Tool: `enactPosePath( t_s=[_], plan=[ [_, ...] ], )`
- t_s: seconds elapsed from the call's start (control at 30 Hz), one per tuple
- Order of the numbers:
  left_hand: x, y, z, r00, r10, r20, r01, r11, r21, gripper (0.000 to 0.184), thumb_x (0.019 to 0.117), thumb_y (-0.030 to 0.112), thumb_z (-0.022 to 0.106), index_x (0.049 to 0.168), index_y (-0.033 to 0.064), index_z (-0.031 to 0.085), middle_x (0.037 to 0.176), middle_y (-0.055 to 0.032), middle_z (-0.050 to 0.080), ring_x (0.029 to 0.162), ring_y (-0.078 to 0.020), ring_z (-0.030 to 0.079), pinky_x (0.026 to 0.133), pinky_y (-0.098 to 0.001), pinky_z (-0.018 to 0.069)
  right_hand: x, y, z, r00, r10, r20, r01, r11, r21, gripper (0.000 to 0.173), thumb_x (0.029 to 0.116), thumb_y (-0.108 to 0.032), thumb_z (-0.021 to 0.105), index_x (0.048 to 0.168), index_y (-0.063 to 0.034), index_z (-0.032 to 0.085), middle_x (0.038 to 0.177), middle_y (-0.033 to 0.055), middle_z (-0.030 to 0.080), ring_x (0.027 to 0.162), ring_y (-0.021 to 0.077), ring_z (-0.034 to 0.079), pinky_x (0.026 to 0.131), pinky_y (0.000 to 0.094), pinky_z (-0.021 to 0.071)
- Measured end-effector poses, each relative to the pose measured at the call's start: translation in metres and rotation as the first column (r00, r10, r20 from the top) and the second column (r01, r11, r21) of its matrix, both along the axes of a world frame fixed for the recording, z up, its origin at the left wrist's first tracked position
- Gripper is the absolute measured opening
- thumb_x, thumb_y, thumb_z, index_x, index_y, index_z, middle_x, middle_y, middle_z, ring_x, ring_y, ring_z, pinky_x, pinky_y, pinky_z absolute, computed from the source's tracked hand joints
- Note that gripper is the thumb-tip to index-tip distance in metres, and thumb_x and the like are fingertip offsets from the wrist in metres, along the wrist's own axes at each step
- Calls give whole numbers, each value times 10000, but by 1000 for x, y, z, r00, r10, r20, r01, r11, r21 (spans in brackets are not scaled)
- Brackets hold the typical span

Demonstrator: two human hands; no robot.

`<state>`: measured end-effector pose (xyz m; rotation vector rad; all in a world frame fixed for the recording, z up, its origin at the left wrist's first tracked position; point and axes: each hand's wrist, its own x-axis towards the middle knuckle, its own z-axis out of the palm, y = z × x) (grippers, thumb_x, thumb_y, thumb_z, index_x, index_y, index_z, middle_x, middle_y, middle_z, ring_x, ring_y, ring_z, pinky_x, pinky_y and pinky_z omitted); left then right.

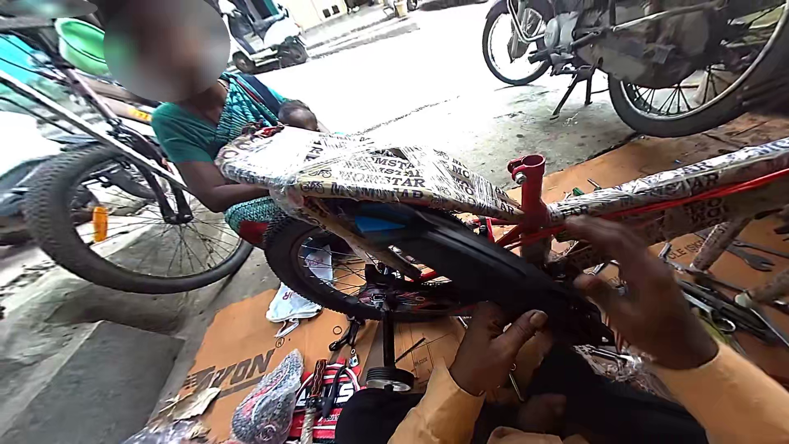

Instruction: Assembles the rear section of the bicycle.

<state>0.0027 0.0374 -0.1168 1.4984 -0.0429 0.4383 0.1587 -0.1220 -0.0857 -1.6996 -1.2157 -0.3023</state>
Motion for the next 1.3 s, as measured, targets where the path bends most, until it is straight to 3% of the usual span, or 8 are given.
enactPosePath(
  t_s=[0.1,0.2,0.37,0.43,0.7,0.93,1.2,1.3],
  plan=[
    [5,0,2,1000,-14,28,14,1000,-20,198,1030,173,603,1104,9,687,966,-42,728,902,-105,695,864,-315,592,41,6,21,969,-241,57,241,971,2,481,1036,-369,569,1377,-31,598,1368,195,610,1272,320,594,1054,517,504],
    [5,3,-1,999,12,40,-8,997,-79,203,1029,216,610,1084,44,703,950,-33,727,874,-97,691,844,-302,590,82,21,26,947,-305,102,320,921,-222,556,1033,-440,545,1416,-37,573,1380,244,600,1316,442,551,1085,654,430],
    [4,24,4,956,286,-59,-292,944,-152,270,1024,253,605,1189,49,667,1017,-134,727,897,-224,723,834,-435,622,104,40,3,897,-317,307,437,730,-526,436,1023,-494,512,1219,-178,739,1065,115,728,1096,356,641,1124,625,321],
    [5,35,11,924,379,-53,-382,911,-153,260,1045,250,569,1201,60,652,986,-130,720,832,-214,716,767,-415,628,98,42,2,880,-352,318,473,707,-526,453,1019,-529,500,1193,-193,749,1040,101,725,1085,350,633,1123,618,314],
    [23,70,49,842,530,104,-484,826,-288,256,1089,287,480,1219,116,620,1079,-44,699,954,-160,696,860,-372,602,94,42,-3,867,-358,347,492,723,-484,503,1022,-568,451,1137,-181,751,995,88,709,1075,331,631,1137,602,307],
    [49,79,40,742,669,37,-606,694,-388,161,1060,217,551,1155,98,603,1010,-31,697,890,-142,703,802,-344,616,91,45,-5,855,-389,343,516,704,-488,494,1026,-567,457,1123,-177,745,998,79,698,1098,316,621,1156,591,282],
    [44,84,25,727,686,22,-684,727,-56,171,1009,200,649,1042,35,680,826,-65,726,721,-171,718,692,-350,634,88,43,-7,850,-390,353,522,708,-475,546,1033,-600,401,1130,-178,733,1019,77,690,1130,318,608,1175,586,263],
    [40,85,24,732,682,1,-682,731,-19,188,1007,216,653,1037,34,685,849,-72,734,758,-181,728,721,-357,636,88,44,-8,854,-392,343,517,714,-472,556,1035,-607,394,1149,-184,737,1023,72,691,1143,313,605,1188,585,245]
  ],
)
